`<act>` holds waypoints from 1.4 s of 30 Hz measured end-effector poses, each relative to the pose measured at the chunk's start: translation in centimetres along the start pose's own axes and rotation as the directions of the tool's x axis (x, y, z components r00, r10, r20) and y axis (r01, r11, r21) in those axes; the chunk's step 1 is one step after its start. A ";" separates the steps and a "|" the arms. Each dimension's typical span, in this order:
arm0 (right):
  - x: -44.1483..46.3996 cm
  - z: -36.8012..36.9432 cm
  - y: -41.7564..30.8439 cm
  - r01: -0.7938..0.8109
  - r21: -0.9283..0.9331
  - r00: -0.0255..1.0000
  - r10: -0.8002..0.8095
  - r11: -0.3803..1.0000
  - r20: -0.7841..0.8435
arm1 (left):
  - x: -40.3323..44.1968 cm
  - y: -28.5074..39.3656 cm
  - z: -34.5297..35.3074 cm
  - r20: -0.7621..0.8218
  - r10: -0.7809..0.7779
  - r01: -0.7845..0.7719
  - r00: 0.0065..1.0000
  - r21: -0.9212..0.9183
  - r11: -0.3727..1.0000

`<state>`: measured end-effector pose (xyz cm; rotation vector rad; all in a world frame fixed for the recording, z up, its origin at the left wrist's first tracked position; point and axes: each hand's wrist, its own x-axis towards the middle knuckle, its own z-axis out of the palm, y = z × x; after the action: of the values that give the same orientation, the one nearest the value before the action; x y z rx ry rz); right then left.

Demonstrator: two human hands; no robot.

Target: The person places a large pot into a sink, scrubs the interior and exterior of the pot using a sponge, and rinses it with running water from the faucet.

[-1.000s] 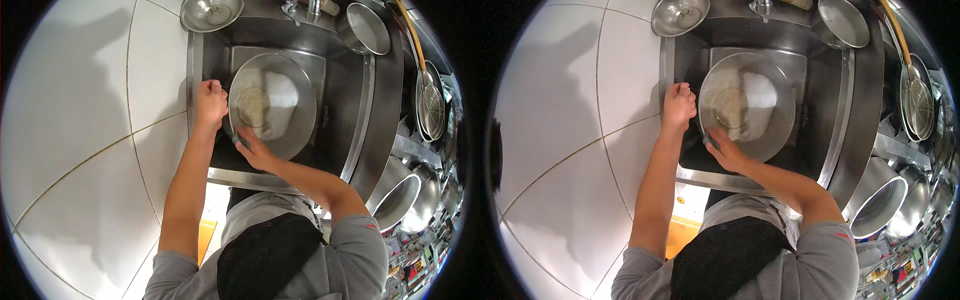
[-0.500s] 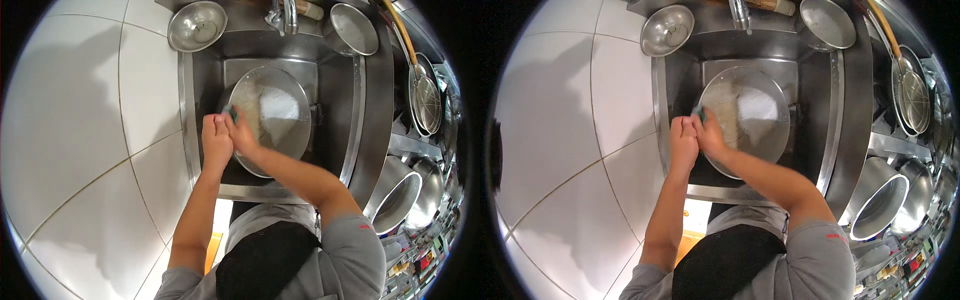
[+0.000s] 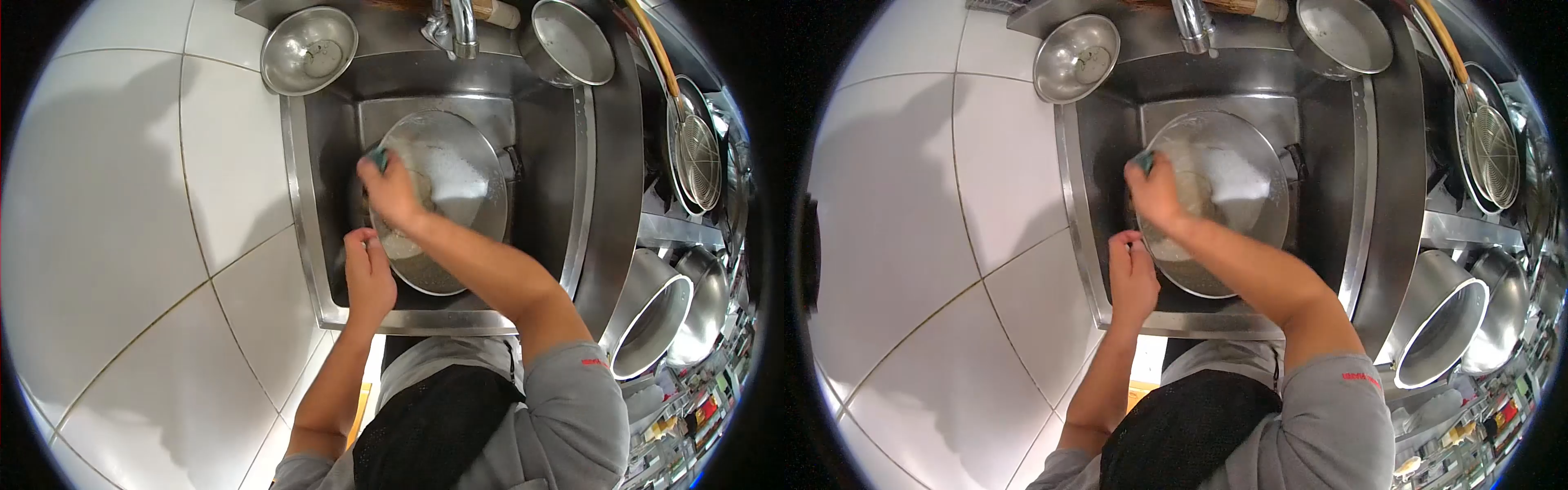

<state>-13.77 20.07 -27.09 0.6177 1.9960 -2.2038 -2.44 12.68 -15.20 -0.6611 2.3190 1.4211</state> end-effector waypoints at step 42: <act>-14.1 -12.1 10.4 0.073 -0.394 0.553 0.292 0.916 0.781 | -3.7 -2.7 -0.1 -0.065 -0.091 0.066 0.994 -0.318 0.946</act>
<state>5.40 27.78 -32.33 -0.3320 1.6593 -1.4591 2.10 12.26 -15.25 -0.9031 2.1117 1.7763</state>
